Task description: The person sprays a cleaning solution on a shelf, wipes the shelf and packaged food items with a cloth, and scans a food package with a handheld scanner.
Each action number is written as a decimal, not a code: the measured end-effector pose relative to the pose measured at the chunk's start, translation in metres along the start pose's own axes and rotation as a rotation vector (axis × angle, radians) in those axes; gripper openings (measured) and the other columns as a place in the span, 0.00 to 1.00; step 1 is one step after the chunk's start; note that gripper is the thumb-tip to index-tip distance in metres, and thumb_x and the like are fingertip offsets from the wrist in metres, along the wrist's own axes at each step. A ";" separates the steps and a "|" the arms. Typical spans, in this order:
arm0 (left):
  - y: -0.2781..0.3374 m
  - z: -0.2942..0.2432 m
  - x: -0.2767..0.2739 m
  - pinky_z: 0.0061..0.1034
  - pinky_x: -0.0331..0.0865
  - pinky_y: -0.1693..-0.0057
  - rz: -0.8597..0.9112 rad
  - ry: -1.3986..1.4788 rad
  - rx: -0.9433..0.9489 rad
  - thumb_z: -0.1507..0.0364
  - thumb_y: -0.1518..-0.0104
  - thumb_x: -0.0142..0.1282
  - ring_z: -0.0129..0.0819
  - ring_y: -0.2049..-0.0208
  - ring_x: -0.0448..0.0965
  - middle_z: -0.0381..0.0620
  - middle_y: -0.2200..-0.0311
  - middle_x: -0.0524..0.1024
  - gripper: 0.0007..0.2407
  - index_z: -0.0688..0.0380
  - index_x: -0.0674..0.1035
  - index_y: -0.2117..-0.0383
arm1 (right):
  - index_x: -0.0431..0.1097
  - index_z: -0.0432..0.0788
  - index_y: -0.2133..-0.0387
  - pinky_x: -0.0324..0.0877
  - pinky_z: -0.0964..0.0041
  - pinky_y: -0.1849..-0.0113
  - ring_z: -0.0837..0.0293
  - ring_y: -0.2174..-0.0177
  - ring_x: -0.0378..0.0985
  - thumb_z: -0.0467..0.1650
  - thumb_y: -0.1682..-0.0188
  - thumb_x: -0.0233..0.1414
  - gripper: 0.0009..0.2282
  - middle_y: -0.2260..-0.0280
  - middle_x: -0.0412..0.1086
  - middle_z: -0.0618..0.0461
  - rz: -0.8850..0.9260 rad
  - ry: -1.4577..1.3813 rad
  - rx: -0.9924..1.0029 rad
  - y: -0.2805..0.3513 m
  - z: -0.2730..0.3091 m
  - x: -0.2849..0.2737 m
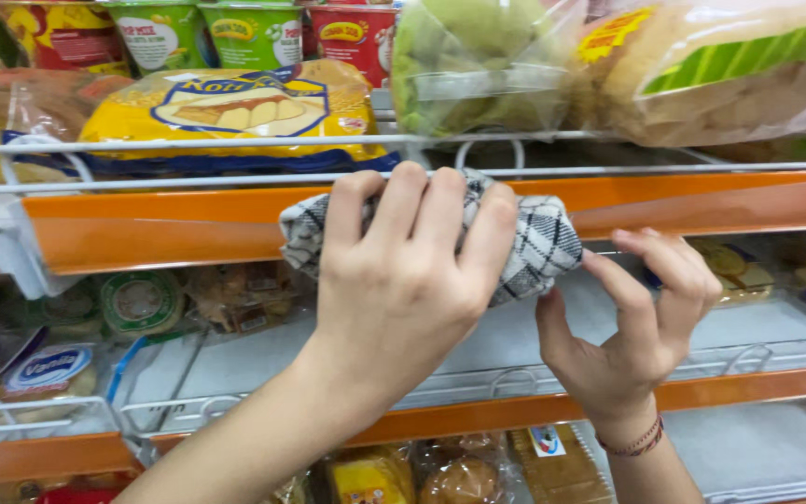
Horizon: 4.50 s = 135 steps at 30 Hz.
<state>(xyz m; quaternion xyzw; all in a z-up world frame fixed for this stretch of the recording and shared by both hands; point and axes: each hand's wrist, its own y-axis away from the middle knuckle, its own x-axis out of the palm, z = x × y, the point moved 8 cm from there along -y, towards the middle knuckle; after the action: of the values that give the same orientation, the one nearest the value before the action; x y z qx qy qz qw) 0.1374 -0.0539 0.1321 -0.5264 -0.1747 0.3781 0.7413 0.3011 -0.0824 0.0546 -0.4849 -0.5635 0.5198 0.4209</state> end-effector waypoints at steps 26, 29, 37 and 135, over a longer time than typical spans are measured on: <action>-0.140 -0.271 0.176 0.34 0.64 0.51 -0.047 0.043 0.020 0.69 0.42 0.55 0.38 0.59 0.73 0.46 0.64 0.73 0.12 0.54 0.78 0.54 | 0.66 0.35 0.48 0.63 0.59 0.46 0.49 0.49 0.66 0.31 0.42 0.56 0.14 0.48 0.64 0.42 -0.037 -0.025 0.123 0.031 -0.331 -0.145; -0.152 -0.306 0.202 0.33 0.64 0.50 -0.068 0.047 0.012 0.69 0.40 0.55 0.37 0.58 0.73 0.45 0.63 0.73 0.11 0.54 0.77 0.54 | 0.66 0.34 0.48 0.64 0.61 0.47 0.50 0.48 0.66 0.31 0.41 0.56 0.14 0.48 0.63 0.42 -0.048 -0.037 0.148 0.039 -0.363 -0.159; -0.184 -0.397 0.272 0.30 0.62 0.46 -0.113 0.084 0.023 0.72 0.38 0.52 0.36 0.54 0.71 0.45 0.58 0.71 0.12 0.57 0.73 0.50 | 0.63 0.34 0.46 0.62 0.62 0.45 0.54 0.47 0.63 0.32 0.38 0.55 0.14 0.46 0.60 0.45 -0.105 -0.082 0.204 0.066 -0.449 -0.192; -0.013 -0.488 0.260 0.38 0.69 0.55 0.372 0.195 -0.037 0.68 0.38 0.54 0.48 0.60 0.76 0.52 0.55 0.75 0.13 0.43 0.81 0.48 | 0.71 0.38 0.59 0.57 0.52 0.42 0.47 0.46 0.71 0.25 0.49 0.47 0.08 0.54 0.70 0.47 0.203 -0.062 0.454 0.259 -0.449 -0.222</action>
<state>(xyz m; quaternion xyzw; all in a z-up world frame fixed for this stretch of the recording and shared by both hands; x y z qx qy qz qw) 0.6327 -0.1783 -0.0800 -0.5973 -0.0091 0.4524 0.6622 0.8075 -0.2240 -0.1491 -0.4159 -0.3935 0.6872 0.4472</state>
